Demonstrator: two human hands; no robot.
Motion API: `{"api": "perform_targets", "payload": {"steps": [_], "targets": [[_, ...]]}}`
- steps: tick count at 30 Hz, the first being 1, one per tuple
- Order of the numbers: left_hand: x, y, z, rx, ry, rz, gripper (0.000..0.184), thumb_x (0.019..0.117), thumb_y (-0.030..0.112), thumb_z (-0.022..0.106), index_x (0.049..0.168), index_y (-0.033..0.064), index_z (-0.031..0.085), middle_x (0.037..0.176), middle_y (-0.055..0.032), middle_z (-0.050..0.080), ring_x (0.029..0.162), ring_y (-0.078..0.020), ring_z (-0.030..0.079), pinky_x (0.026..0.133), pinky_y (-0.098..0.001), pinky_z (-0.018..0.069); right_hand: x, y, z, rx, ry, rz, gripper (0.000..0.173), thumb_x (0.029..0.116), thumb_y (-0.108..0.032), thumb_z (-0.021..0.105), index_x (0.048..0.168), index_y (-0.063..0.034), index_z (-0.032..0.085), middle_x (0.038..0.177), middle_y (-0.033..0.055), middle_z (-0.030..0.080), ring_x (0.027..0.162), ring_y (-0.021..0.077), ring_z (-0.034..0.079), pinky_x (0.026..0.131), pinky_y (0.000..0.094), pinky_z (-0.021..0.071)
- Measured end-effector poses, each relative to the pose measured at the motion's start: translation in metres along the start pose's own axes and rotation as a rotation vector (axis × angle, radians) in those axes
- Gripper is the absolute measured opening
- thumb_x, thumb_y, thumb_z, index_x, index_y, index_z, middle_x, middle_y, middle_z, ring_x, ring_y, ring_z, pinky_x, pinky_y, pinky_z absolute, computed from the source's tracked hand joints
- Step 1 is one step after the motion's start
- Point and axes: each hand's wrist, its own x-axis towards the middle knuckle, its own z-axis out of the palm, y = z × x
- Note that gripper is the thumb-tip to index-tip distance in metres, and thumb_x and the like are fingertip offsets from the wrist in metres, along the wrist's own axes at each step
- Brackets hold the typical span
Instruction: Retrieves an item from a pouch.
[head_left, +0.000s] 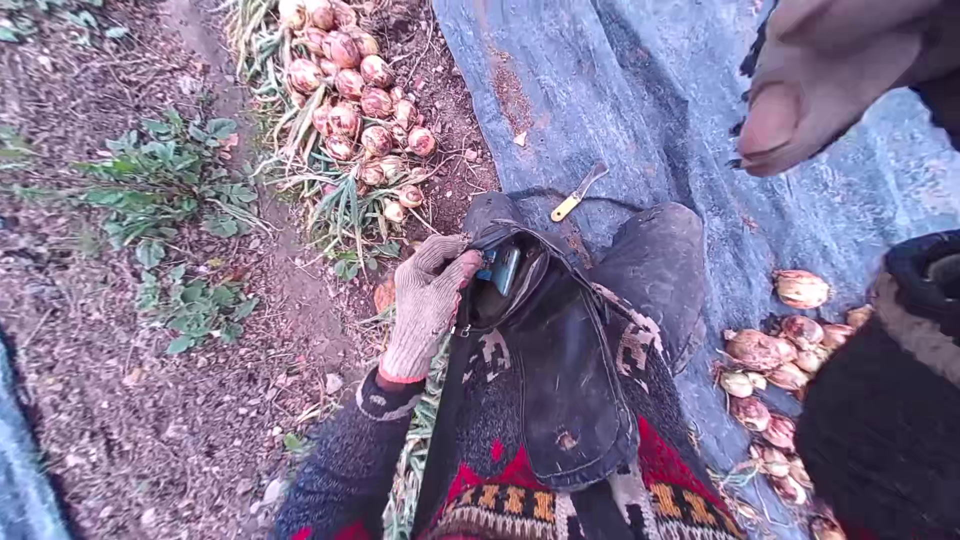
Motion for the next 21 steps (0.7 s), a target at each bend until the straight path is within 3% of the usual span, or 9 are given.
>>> {"api": "perform_targets", "payload": {"steps": [1,2,3,4,6,8,11,14,21], "targets": [[0.001,0.001,0.003,-0.014,-0.016,0.001,0.018,0.0939,0.023,0.072,0.104,0.0091,0.078,0.103,-0.0036,0.075,0.092,-0.0158,0.071,0.081,-0.0350,0.0622,0.025,-0.008,0.022,-0.154,-0.201,0.047,0.016,0.0958,-0.011,0.065,0.109,-0.0038,0.071,0.096,0.0018,0.075,0.088,0.0069,0.072,0.079,0.0209,0.0602],[0.002,0.000,0.005,-0.026,-0.031,0.010,0.017,0.0938,0.022,0.072,0.103,0.0089,0.078,0.103,-0.0037,0.075,0.092,-0.0158,0.071,0.080,-0.0350,0.0621,0.035,0.008,0.034,-0.232,-0.413,-0.076,0.019,0.1008,-0.018,0.063,0.113,-0.0074,0.073,0.097,-0.0020,0.075,0.088,0.0044,0.072,0.076,0.0203,0.0629],[0.004,0.001,0.008,-0.023,-0.043,0.015,0.016,0.0937,0.021,0.071,0.101,0.0094,0.078,0.102,-0.0030,0.075,0.091,-0.0149,0.071,0.080,-0.0342,0.0617,0.034,0.034,0.047,-0.354,-0.505,-0.173,0.022,0.1027,-0.028,0.061,0.113,-0.0144,0.076,0.098,-0.0071,0.074,0.089,0.0005,0.069,0.075,0.0191,0.0601],[0.005,0.001,0.010,-0.008,-0.059,0.012,0.016,0.0939,0.022,0.071,0.102,0.0101,0.078,0.102,-0.0020,0.075,0.091,-0.0139,0.071,0.079,-0.0332,0.0616,0.026,0.062,0.059,-0.537,-0.515,-0.220,0.026,0.1033,-0.038,0.058,0.112,-0.0226,0.078,0.106,-0.0100,0.073,0.099,0.0004,0.066,0.082,0.0230,0.0572],[0.006,0.003,0.013,0.026,-0.082,-0.009,0.016,0.0942,0.023,0.071,0.103,0.0121,0.079,0.104,-0.0003,0.075,0.091,-0.0123,0.072,0.078,-0.0324,0.0619,0.008,0.103,0.078,-0.895,-0.477,-0.150,0.035,0.1027,-0.049,0.050,0.110,-0.0296,0.078,0.134,-0.0018,0.064,0.130,0.0211,0.053,0.100,0.0487,0.0464],[0.006,0.003,0.013,0.032,-0.094,-0.016,0.016,0.0941,0.023,0.071,0.103,0.0125,0.079,0.104,-0.0001,0.075,0.092,-0.0124,0.071,0.079,-0.0326,0.0618,0.000,0.127,0.090,-1.091,-0.470,-0.044,0.039,0.1026,-0.051,0.046,0.109,-0.0270,0.077,0.151,0.0060,0.053,0.145,0.0366,0.039,0.106,0.0637,0.0405],[0.005,0.001,0.014,0.032,-0.116,-0.002,0.016,0.0940,0.024,0.071,0.103,0.0130,0.079,0.105,0.0006,0.075,0.094,-0.0121,0.071,0.081,-0.0329,0.0616,-0.006,0.146,0.097,-1.183,-0.502,0.071,0.040,0.1017,-0.047,0.045,0.107,-0.0218,0.076,0.150,0.0098,0.053,0.142,0.0392,0.043,0.101,0.0642,0.0441],[0.003,-0.002,0.017,0.042,-0.152,0.013,0.018,0.0957,0.026,0.070,0.105,0.0134,0.078,0.107,0.0009,0.075,0.094,-0.0106,0.071,0.080,-0.0314,0.0615,0.001,0.152,0.103,-1.234,-0.589,0.212,0.040,0.1014,-0.045,0.046,0.110,-0.0181,0.074,0.159,0.0076,0.043,0.147,0.0405,0.034,0.102,0.0669,0.0414],[0.001,-0.010,0.007,0.043,-0.110,0.001,0.018,0.0947,0.027,0.071,0.104,0.0141,0.078,0.103,0.0007,0.074,0.086,-0.0105,0.070,0.074,-0.0304,0.0609,0.002,0.177,0.097,-0.954,-0.626,0.136,0.037,0.1038,-0.040,0.044,0.131,-0.0345,0.069,0.166,0.0049,0.033,0.149,0.0362,0.034,0.113,0.0622,0.0348]]}}
